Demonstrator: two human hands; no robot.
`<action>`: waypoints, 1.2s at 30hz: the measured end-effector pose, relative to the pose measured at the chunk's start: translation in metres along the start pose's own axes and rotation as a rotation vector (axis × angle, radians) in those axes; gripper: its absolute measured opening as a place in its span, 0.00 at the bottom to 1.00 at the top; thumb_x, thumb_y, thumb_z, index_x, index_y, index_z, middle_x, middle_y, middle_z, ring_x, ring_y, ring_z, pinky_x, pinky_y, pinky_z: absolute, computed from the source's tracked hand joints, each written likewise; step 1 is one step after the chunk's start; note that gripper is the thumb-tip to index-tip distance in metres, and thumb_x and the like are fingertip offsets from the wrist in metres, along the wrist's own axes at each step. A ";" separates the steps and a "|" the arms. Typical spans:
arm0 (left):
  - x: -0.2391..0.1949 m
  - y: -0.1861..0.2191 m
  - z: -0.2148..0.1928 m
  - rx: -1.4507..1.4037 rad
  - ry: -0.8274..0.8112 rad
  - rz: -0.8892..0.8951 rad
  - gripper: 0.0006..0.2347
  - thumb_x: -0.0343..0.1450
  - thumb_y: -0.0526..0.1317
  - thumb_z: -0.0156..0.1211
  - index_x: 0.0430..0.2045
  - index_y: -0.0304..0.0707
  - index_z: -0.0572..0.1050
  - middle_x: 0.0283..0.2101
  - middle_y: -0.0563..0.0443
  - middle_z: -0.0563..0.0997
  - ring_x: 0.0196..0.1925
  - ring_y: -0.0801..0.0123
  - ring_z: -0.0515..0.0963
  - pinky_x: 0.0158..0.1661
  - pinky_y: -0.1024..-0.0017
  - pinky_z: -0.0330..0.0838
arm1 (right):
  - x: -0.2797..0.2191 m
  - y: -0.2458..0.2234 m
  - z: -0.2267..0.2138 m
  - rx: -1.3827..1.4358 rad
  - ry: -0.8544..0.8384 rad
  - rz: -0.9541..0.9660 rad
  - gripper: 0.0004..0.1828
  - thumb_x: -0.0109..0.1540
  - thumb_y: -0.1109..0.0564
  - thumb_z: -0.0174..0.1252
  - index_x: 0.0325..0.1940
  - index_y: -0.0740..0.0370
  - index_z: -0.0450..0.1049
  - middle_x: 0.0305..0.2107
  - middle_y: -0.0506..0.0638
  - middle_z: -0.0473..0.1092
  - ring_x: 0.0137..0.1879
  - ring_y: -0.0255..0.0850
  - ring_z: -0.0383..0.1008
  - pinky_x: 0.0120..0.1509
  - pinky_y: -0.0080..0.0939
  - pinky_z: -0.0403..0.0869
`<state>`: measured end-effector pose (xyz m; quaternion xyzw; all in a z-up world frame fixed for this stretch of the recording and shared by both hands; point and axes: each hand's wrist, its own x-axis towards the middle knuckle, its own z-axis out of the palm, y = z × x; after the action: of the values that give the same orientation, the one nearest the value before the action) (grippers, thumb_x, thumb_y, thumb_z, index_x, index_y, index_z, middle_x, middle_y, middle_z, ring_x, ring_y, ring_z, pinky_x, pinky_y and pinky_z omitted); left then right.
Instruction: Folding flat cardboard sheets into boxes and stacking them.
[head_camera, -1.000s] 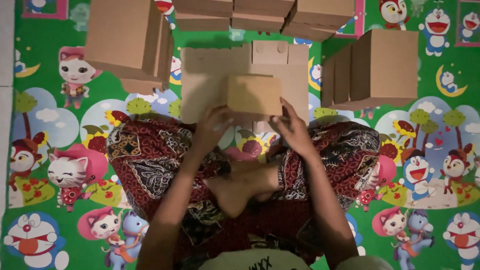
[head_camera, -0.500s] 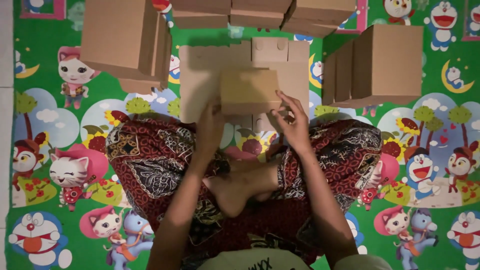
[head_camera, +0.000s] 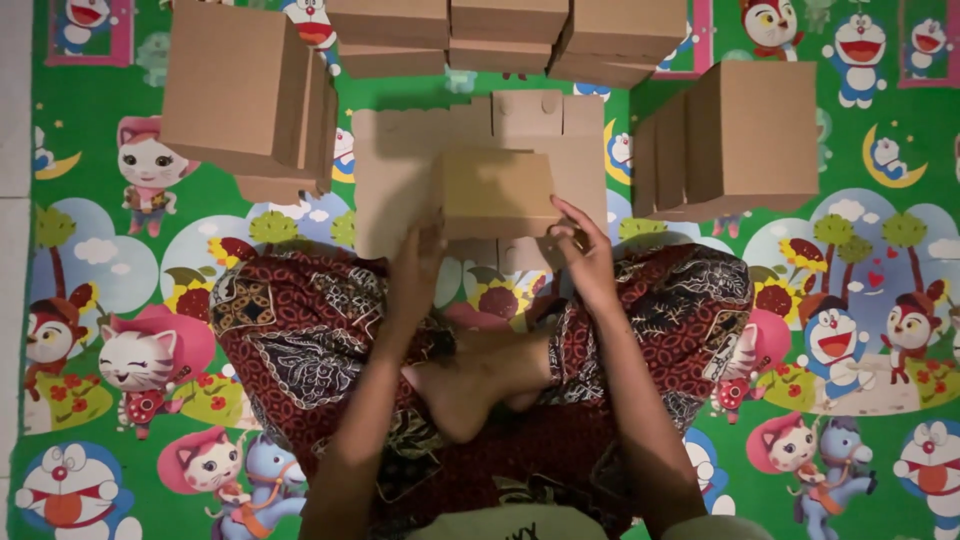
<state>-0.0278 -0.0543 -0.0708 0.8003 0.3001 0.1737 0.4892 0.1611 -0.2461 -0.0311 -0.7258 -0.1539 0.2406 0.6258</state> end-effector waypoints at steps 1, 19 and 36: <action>-0.001 0.012 -0.005 -0.085 -0.021 -0.061 0.22 0.79 0.42 0.52 0.69 0.36 0.60 0.64 0.37 0.72 0.66 0.48 0.71 0.63 0.47 0.68 | 0.000 0.001 0.000 0.014 0.001 0.013 0.26 0.63 0.70 0.55 0.65 0.57 0.74 0.53 0.59 0.70 0.52 0.46 0.73 0.60 0.53 0.76; 0.018 0.039 -0.003 -0.081 0.221 -0.180 0.12 0.75 0.39 0.59 0.51 0.35 0.78 0.55 0.40 0.77 0.59 0.48 0.77 0.60 0.50 0.71 | -0.009 -0.003 0.012 -0.327 -0.209 -0.069 0.31 0.59 0.67 0.59 0.67 0.49 0.74 0.66 0.63 0.60 0.72 0.63 0.61 0.76 0.64 0.57; 0.022 -0.008 0.006 -0.527 0.439 -0.331 0.21 0.68 0.33 0.73 0.49 0.37 0.66 0.53 0.51 0.73 0.57 0.68 0.73 0.58 0.66 0.74 | -0.011 -0.014 0.017 -0.370 -0.250 -0.211 0.42 0.56 0.76 0.52 0.72 0.48 0.68 0.68 0.63 0.58 0.76 0.61 0.54 0.79 0.66 0.50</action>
<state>-0.0098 -0.0416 -0.0810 0.5316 0.4680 0.3309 0.6236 0.1438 -0.2351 -0.0177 -0.7728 -0.3463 0.2295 0.4798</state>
